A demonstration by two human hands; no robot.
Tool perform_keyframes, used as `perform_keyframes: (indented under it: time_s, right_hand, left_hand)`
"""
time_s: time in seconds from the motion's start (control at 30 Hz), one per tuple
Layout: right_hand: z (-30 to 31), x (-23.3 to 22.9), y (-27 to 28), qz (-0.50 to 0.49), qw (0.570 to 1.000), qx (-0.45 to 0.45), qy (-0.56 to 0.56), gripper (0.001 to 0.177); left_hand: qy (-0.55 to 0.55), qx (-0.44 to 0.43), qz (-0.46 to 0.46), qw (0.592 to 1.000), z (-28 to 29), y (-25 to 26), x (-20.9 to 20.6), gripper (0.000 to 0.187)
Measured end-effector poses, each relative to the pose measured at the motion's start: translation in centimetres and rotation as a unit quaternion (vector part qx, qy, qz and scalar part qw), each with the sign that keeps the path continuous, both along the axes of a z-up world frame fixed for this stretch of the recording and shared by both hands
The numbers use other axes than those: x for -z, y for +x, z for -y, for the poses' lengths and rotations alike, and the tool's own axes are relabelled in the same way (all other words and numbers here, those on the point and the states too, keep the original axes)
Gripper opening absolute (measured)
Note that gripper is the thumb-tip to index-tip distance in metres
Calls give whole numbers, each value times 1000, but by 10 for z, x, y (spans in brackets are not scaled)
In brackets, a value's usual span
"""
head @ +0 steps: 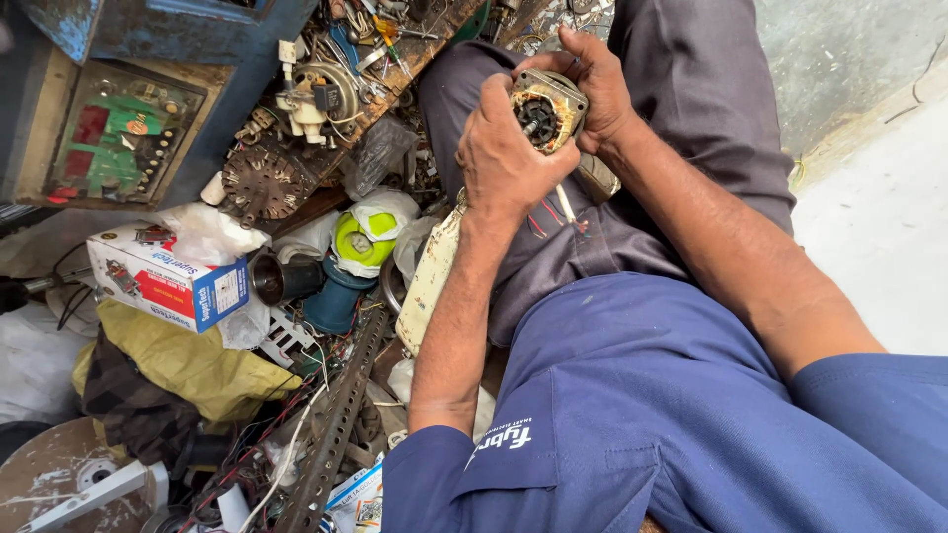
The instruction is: Dismantle and inspect an electric fan motor at a workbench.
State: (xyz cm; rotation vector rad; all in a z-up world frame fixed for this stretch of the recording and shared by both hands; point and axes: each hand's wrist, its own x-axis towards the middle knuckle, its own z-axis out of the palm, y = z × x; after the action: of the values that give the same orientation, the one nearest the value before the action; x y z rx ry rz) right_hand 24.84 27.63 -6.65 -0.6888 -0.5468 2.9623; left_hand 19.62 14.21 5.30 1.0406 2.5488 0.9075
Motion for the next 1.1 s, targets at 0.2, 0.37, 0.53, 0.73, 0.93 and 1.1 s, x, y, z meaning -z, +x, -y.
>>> perform_keyframes:
  time_s: [0.2,0.37,0.53,0.73,0.93,1.1]
  right_hand:
    - [0,5,4,18,1000,-8,-8,62]
    - [0,-2,0,24,1000,-2,9,61]
    - [3,-7,1,21,999,18,16,56]
    - [5,0,3,20,999,24,21,53]
    - [5,-7,-2,35,997,63,-18,49]
    - [10,16,10,52,986,65,146,42]
  left_hand:
    - [-60,23,-26,998,-4,-1,8,99]
    - [-61,19,-26,998,0,-5,10,90]
    - [-62,8,-35,997,-1,0,3,95]
    - [-43,9,-43,998,7,-1,11,86]
    - [-31,-15,-18,999,6,3,3,83]
    - [-12,-18,-15,1000,9,-7,3,83]
